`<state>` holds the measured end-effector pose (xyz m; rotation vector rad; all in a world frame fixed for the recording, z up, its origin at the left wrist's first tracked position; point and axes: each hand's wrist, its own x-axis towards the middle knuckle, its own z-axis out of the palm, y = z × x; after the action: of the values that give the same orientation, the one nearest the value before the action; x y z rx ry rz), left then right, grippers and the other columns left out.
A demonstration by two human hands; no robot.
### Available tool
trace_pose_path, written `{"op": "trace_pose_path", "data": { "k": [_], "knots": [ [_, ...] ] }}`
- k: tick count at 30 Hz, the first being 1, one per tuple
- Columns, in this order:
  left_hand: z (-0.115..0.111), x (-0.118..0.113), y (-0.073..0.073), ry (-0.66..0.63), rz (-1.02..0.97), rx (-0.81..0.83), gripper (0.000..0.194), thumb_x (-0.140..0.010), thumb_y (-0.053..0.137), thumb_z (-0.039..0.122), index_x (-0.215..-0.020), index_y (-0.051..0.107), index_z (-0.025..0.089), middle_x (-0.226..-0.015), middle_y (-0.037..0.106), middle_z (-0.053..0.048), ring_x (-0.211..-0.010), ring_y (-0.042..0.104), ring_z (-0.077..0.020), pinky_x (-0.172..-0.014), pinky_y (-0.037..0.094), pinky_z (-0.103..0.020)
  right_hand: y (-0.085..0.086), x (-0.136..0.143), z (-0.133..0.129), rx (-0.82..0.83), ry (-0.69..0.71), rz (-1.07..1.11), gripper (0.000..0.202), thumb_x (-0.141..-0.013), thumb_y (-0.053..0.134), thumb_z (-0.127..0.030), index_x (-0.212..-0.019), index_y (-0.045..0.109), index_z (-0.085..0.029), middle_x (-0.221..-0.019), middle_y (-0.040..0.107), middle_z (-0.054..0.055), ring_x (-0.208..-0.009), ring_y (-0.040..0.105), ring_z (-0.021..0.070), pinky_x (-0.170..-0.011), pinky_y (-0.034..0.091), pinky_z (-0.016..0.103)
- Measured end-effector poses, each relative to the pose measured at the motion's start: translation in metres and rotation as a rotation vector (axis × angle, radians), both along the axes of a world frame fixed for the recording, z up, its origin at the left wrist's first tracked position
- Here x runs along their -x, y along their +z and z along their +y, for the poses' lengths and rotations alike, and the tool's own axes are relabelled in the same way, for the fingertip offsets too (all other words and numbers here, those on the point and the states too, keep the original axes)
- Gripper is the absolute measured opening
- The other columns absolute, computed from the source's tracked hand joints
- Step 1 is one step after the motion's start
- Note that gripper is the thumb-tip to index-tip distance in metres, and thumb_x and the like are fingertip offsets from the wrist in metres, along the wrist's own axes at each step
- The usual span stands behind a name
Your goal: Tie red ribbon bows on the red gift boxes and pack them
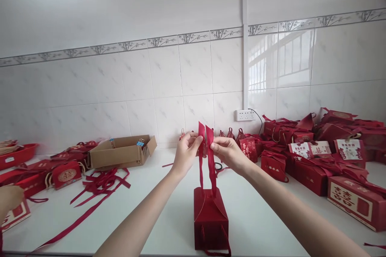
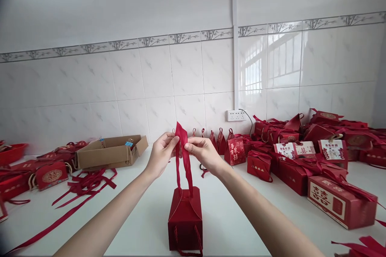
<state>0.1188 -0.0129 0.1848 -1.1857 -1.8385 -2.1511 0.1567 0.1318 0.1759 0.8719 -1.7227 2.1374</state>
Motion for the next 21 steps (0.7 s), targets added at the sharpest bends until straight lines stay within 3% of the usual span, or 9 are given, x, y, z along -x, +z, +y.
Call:
{"op": "trace_pose_path", "data": {
  "k": [5, 10, 14, 18, 21],
  "knots": [
    [-0.001, -0.006, 0.004, -0.023, 0.048, 0.091, 0.019, -0.077, 0.060, 0.036, -0.080, 0.057, 0.017, -0.063, 0.059, 0.002, -0.046, 0.050, -0.0087, -0.046, 0.043, -0.023, 0.004, -0.006, -0.004, -0.083, -0.060, 0.001, 0.019, -0.070, 0.073, -0.037, -0.074, 0.067, -0.019, -0.065, 0.062, -0.001, -0.065, 0.061, 0.0161, -0.071, 0.048, 0.035],
    [-0.013, -0.014, 0.013, -0.092, 0.086, 0.211, 0.017, -0.076, 0.059, 0.032, -0.075, 0.062, 0.015, -0.056, 0.055, 0.001, -0.053, 0.052, -0.0108, -0.050, 0.041, -0.023, 0.007, -0.012, -0.009, -0.151, -0.417, -0.025, 0.030, -0.064, 0.076, -0.038, -0.073, 0.055, -0.019, -0.067, 0.060, -0.001, -0.063, 0.058, 0.0141, -0.062, 0.045, 0.029],
    [-0.015, -0.012, 0.010, -0.003, 0.069, 0.275, 0.028, -0.078, 0.059, 0.040, -0.065, 0.058, 0.015, -0.051, 0.056, 0.000, -0.047, 0.050, -0.0100, -0.049, 0.040, -0.024, 0.007, -0.012, -0.010, -0.181, -0.530, -0.003, 0.039, -0.062, 0.077, -0.039, -0.082, 0.048, -0.021, -0.068, 0.059, -0.003, -0.061, 0.055, 0.0133, -0.057, 0.044, 0.027],
    [-0.012, -0.008, 0.005, -0.043, -0.134, 0.149, 0.028, -0.075, 0.064, 0.041, -0.068, 0.057, 0.015, -0.059, 0.058, 0.001, -0.052, 0.055, -0.0105, -0.051, 0.043, -0.024, 0.007, -0.015, -0.007, -0.252, -0.607, 0.026, 0.035, -0.064, 0.074, -0.046, -0.065, 0.053, -0.018, -0.060, 0.056, -0.002, -0.058, 0.053, 0.0132, -0.055, 0.044, 0.028],
    [-0.010, -0.007, 0.004, -0.069, -0.241, 0.061, 0.026, -0.072, 0.067, 0.038, -0.074, 0.059, 0.014, -0.071, 0.062, -0.001, -0.059, 0.058, -0.0101, -0.060, 0.047, -0.026, 0.003, -0.018, -0.005, -0.251, -0.614, 0.157, 0.031, -0.070, 0.069, -0.046, -0.068, 0.056, -0.018, -0.077, 0.060, 0.002, -0.073, 0.058, 0.0157, -0.066, 0.048, 0.030]
  ]
}}
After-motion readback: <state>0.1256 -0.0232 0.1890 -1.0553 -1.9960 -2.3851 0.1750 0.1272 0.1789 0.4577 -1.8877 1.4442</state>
